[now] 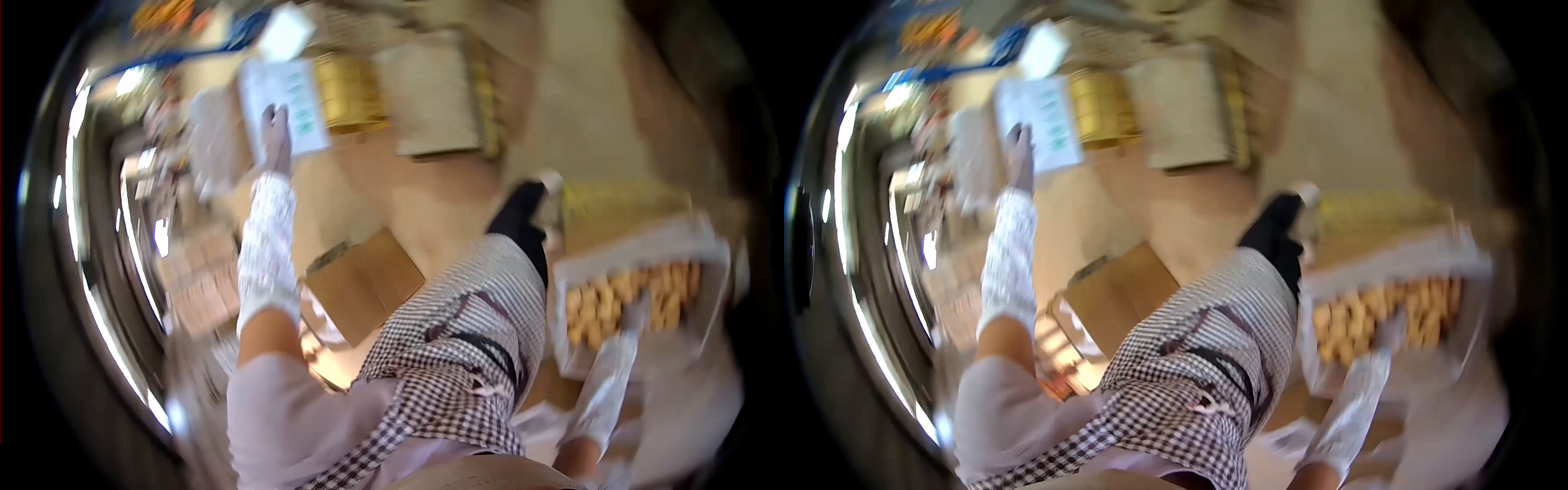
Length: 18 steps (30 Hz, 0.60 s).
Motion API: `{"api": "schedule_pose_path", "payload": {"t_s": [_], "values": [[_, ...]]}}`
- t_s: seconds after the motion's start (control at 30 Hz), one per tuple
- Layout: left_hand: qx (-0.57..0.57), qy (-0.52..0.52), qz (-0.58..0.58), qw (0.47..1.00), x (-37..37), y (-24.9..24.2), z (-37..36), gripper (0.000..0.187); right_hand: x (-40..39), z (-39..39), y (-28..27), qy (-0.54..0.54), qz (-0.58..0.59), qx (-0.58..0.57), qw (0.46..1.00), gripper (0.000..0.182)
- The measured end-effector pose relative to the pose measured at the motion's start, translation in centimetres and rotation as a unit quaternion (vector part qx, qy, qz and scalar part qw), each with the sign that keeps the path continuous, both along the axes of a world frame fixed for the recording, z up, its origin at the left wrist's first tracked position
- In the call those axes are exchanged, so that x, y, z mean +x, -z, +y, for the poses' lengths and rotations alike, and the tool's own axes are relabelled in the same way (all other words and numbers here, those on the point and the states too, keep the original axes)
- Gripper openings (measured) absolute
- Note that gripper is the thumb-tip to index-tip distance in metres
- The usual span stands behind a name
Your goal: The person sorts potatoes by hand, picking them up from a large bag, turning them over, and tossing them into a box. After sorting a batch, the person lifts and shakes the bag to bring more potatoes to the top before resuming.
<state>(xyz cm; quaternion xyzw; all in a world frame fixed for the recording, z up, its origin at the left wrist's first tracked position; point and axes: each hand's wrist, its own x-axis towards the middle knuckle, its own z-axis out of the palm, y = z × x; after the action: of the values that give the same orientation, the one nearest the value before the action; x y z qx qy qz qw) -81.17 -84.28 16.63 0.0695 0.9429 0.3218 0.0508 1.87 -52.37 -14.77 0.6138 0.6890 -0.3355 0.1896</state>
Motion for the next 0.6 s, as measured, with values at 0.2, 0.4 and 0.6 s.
{"api": "schedule_pose_path", "payload": {"t_s": [0.2,0.4,0.6], "values": [[-0.067,0.618,-0.020,0.783,26.4,8.3,19.1,0.042,-2.0,-0.3,-6.4,0.011,-0.066,0.010,0.998,0.044],[0.103,0.787,-0.107,0.599,46.2,9.6,30.6,0.040,-7.1,-7.7,-15.0,0.027,-0.043,0.141,0.989,0.030],[0.154,0.779,0.083,0.602,58.9,22.5,41.3,0.047,0.5,-2.1,-12.0,0.201,0.140,0.217,0.945,0.034]]}}
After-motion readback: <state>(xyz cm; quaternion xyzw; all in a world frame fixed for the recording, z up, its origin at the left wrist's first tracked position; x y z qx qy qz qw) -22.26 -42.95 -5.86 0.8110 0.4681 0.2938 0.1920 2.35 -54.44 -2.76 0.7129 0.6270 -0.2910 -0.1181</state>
